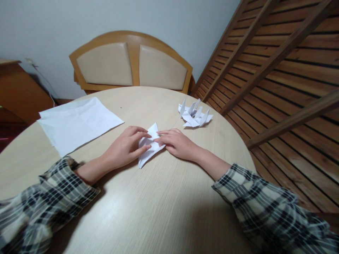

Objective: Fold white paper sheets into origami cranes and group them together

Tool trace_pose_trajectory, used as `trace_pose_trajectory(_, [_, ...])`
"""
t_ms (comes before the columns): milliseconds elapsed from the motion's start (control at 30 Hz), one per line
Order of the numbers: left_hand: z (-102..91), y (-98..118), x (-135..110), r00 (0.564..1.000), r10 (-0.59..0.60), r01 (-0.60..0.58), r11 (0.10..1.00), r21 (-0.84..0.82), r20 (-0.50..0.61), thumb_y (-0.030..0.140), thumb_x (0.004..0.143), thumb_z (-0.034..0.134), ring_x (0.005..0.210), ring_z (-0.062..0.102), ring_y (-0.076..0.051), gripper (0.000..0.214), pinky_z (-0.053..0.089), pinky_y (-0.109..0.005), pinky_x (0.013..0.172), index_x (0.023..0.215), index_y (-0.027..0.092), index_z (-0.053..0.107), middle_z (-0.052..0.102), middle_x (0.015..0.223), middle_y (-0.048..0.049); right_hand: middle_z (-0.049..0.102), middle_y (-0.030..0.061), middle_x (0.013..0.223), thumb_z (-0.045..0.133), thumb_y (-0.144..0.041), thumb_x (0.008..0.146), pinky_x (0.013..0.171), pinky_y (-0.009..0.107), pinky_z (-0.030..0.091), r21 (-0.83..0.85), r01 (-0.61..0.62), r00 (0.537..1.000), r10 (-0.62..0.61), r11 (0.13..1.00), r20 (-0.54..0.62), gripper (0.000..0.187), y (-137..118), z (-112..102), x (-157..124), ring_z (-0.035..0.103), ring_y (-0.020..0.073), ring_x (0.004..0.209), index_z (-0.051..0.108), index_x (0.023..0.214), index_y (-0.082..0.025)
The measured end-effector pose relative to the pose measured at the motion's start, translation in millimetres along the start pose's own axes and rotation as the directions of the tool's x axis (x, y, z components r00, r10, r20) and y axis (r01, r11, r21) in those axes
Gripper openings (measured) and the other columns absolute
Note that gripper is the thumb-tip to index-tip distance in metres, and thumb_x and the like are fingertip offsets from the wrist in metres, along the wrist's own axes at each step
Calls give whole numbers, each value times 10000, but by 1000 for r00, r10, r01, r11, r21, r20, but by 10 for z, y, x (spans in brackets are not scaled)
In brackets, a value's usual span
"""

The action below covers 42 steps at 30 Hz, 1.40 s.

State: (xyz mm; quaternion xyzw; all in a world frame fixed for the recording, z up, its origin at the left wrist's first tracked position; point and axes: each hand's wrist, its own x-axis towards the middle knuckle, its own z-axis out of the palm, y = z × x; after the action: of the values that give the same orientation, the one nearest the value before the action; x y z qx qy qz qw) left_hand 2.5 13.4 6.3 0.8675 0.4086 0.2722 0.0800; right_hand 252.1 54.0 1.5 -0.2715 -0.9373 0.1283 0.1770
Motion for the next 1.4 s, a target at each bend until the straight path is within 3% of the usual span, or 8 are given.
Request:
trace_pose_trajectory(267, [-55,-95,-24,992,-69,82,988,-134,104,439,975,513,939,602,-234,350,501,-418,864,1158,167,636,610,1061,-92,748,61,1194,495,-19,864,1018,404,413,-51,-96,994,93,994,-54,353,130,-17,-38,630,230,1242,712,1062,-215])
trace_pose_trajectory(533, [-113,-208,-59,982,-12,49,980,-194,187,395,964,555,935,607,-213,327,504,-382,851,1222,205,626,607,1090,-69,763,64,1119,486,-27,833,987,379,431,-33,-138,988,136,990,-68,338,167,-24,-55,678,223,1111,708,1020,-201])
trace_pose_trajectory(967, [-119,-239,-63,983,-13,61,964,-260,182,387,998,521,991,616,-214,291,513,-398,900,1193,216,653,630,1138,-93,770,73,1100,487,-45,847,986,389,437,21,-149,986,150,989,-65,286,163,-19,-61,685,227,1097,696,972,-196])
trace_pose_trajectory(1167, [-102,-262,-60,989,12,28,963,-267,149,342,1025,461,1072,627,-217,276,502,-415,991,1169,234,670,665,1140,-90,776,45,1101,496,-51,853,983,387,427,34,-165,984,167,986,-63,262,156,-20,-53,684,225,1097,677,944,-216])
trace_pose_trajectory(1400, [-103,-287,-66,989,10,25,972,-232,150,266,987,453,1055,623,-222,279,511,-410,970,1170,223,660,658,1128,-77,774,48,1126,492,-43,819,973,383,425,37,-165,984,167,986,-68,283,141,-22,-59,683,225,1092,679,945,-215])
